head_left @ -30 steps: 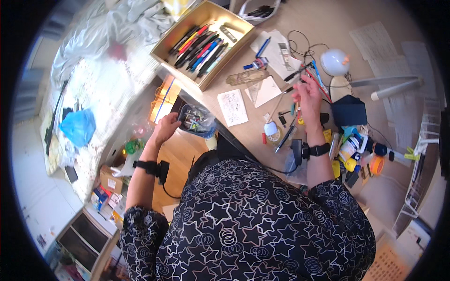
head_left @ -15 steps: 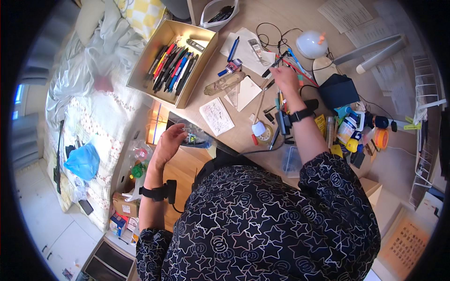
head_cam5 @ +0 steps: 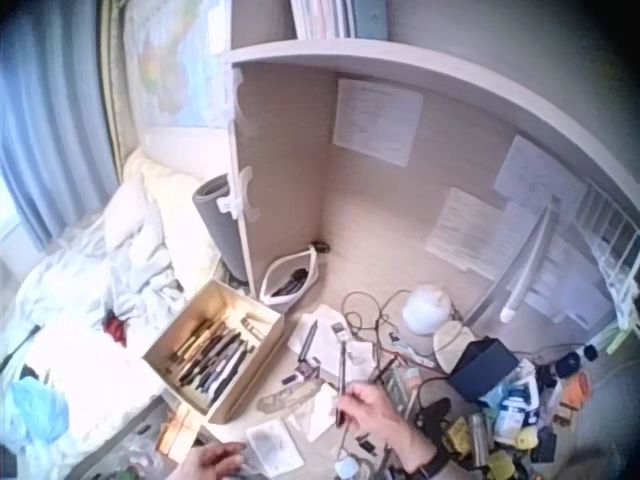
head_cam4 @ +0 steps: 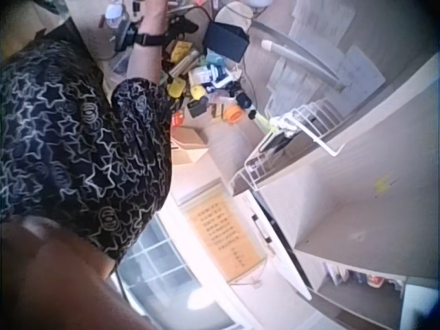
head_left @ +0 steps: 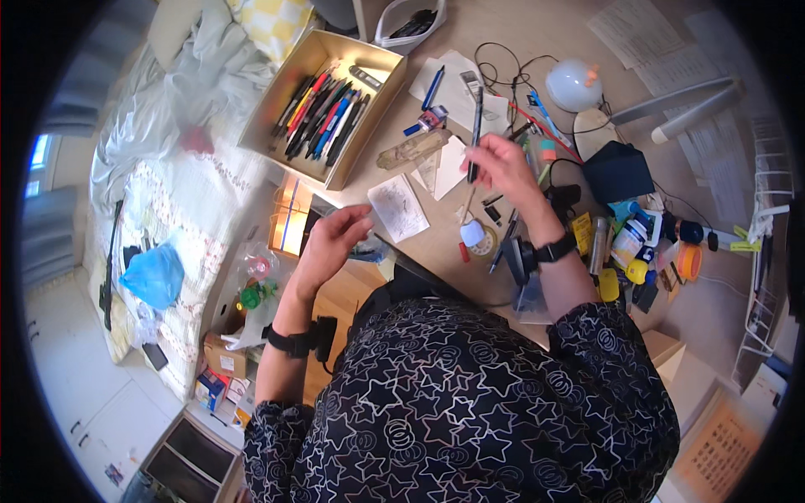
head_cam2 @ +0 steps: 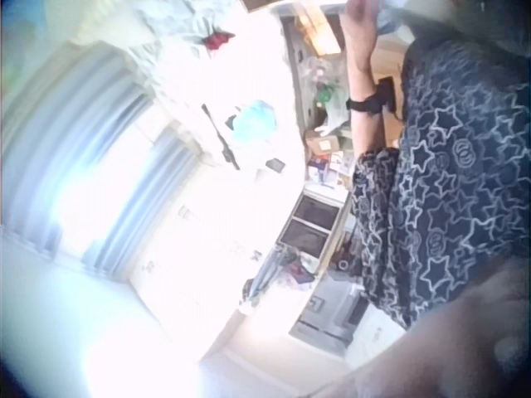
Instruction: Organizing a collection of pens and markers, testing them on a small piece of paper, and sorting them into a box.
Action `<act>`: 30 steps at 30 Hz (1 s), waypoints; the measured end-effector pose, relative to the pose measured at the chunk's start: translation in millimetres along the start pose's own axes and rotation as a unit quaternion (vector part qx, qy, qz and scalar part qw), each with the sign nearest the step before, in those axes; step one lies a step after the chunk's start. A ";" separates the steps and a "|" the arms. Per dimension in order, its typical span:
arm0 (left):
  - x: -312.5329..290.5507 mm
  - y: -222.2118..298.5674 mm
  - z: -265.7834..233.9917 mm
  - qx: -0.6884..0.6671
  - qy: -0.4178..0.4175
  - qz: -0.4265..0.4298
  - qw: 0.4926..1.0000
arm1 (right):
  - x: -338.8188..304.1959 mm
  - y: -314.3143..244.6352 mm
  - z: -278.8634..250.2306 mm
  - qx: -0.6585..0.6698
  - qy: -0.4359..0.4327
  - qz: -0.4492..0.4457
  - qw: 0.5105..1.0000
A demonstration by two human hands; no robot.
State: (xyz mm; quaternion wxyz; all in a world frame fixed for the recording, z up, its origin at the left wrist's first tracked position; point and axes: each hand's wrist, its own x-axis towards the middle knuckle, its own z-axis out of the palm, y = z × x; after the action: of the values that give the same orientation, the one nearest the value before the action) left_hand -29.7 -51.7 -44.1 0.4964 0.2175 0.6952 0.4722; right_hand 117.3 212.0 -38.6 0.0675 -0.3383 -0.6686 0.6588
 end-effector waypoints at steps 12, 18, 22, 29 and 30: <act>21.9 44.6 29.9 -0.249 0.018 0.063 0.966 | -50.7 -12.4 57.1 -0.034 -0.226 -0.041 0.973; 9.3 25.2 25.6 -0.358 0.033 0.009 0.933 | -55.1 15.1 70.5 0.003 -0.246 -0.044 0.968; -1.0 13.7 23.9 -0.368 0.056 0.002 0.928 | -56.2 15.0 71.7 -0.060 -0.255 -0.042 0.964; -4.8 14.8 28.1 -0.413 0.114 0.022 0.903 | -61.0 -2.2 76.6 -0.274 -0.116 -0.230 0.927; -4.9 19.0 27.9 -0.426 0.118 0.026 0.897 | -60.6 -2.3 77.1 -0.272 -0.113 -0.236 0.926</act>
State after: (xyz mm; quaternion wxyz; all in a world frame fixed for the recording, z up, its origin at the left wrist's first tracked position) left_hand -5.9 -34.5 -26.8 0.4438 -0.0538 0.4751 0.7580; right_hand 121.4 115.0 -24.5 0.0501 -0.0999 -0.8859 0.4502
